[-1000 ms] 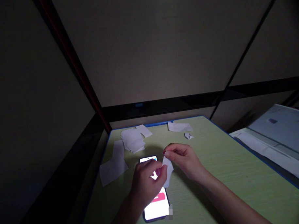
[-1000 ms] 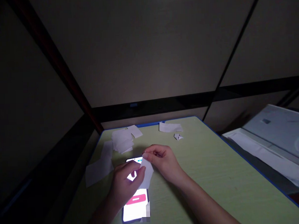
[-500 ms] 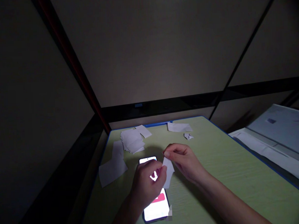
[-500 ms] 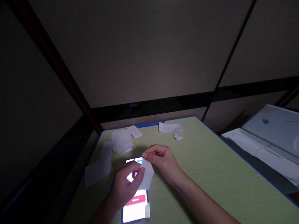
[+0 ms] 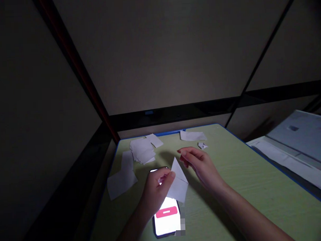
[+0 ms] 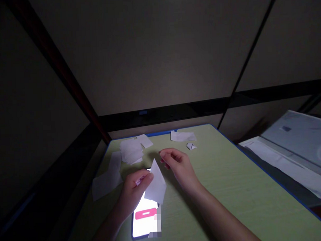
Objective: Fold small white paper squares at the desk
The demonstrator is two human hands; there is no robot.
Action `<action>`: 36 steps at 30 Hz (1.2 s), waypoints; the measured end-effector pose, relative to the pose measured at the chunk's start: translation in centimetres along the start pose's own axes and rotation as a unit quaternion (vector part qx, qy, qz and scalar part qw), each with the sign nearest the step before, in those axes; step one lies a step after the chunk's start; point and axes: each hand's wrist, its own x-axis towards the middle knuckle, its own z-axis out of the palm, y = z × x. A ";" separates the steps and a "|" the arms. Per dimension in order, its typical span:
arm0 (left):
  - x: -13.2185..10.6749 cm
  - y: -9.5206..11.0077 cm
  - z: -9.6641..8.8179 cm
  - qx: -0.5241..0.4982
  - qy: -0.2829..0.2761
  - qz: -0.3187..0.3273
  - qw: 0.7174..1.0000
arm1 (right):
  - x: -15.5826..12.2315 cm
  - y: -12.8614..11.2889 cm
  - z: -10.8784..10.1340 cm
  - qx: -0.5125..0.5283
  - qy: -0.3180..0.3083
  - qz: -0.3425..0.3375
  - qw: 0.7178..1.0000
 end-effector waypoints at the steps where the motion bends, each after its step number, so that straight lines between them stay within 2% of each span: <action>1: 0.1 -0.2 0.0 -0.004 0.017 -0.004 1.000 | -0.1 0.0 0.0 -0.024 -0.023 0.001 0.999; 3: 0.2 -0.6 0.1 -0.013 0.042 -0.011 0.999 | -0.3 0.2 0.2 -0.058 -0.066 0.020 0.996; 5: 0.3 -0.7 0.1 -0.017 0.042 -0.016 0.999 | -0.5 0.4 0.4 -0.069 -0.083 0.033 0.994; 8: 0.3 -0.8 0.2 -0.013 0.030 -0.020 0.999 | -0.6 0.6 0.5 -0.061 -0.080 0.042 0.994; 14: 0.4 -0.6 0.0 -0.007 0.053 0.002 0.999 | -0.9 0.6 0.8 -0.054 -0.083 0.066 0.993; 20: 0.2 -0.3 0.0 0.013 0.041 -0.013 0.999 | -0.8 0.8 0.8 -0.062 -0.074 0.061 0.993; 30: 0.2 -0.4 -0.2 0.023 0.030 -0.001 0.999 | -0.7 0.8 0.7 -0.070 -0.082 0.062 0.992; 36: 0.4 -0.1 -1.0 0.017 0.100 0.037 0.994 | -1.2 0.3 1.2 -0.082 -0.092 0.060 0.991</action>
